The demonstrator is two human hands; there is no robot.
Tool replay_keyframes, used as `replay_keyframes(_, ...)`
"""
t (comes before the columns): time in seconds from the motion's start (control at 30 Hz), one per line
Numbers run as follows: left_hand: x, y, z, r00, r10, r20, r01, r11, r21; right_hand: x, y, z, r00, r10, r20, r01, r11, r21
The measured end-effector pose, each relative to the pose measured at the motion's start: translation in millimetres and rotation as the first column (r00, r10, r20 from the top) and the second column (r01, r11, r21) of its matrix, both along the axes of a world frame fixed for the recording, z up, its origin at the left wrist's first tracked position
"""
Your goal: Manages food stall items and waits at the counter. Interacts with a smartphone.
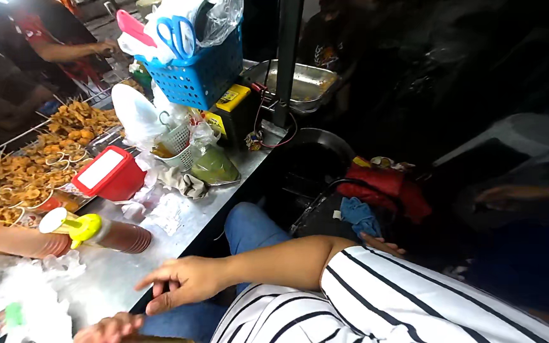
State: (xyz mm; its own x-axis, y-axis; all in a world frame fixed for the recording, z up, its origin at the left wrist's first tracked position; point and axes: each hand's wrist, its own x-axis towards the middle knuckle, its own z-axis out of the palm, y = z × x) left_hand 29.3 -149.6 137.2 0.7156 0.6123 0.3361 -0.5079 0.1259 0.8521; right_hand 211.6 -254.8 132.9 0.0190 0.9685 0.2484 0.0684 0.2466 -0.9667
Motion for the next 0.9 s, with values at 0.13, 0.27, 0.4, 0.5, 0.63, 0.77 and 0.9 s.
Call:
replay_keyframes(0.13,3,-18,-32,0.902,0.325,-0.284,-0.143,0.847,0.512,6,2,5,0.997,-0.077,-0.023,0.079,0.987,0.140)
replay_keyframes(0.27,-5,-20,-48,0.762,0.542,-0.355,-0.104,0.642,0.759,10,5,-5,0.966,-0.150,0.210,0.134,0.987,0.089)
replay_keyframes(0.4,-14,-15,-43,0.560,0.516,-0.648,-0.020,0.791,0.612,0,12,-21,0.929,-0.223,0.295,0.182,0.970,0.159)
replay_keyframes(0.5,-11,-5,-36,0.560,0.502,-0.659,-0.174,0.849,0.499,-11,10,-23,0.942,-0.236,0.238,0.194,0.963,0.187)
replay_keyframes(0.63,0,2,-15,0.761,0.478,-0.438,-0.321,0.865,0.387,-35,0,-18,0.995,-0.097,-0.020,0.098,0.987,0.126)
replay_keyframes(0.77,-3,10,9,0.987,0.130,-0.091,-0.098,0.951,0.293,-41,-4,-4,0.857,0.010,-0.515,-0.065,0.994,-0.088)
replay_keyframes(0.9,-14,14,20,0.986,-0.021,-0.166,0.099,0.875,0.473,-18,4,9,0.901,-0.010,-0.433,-0.025,0.997,-0.076)
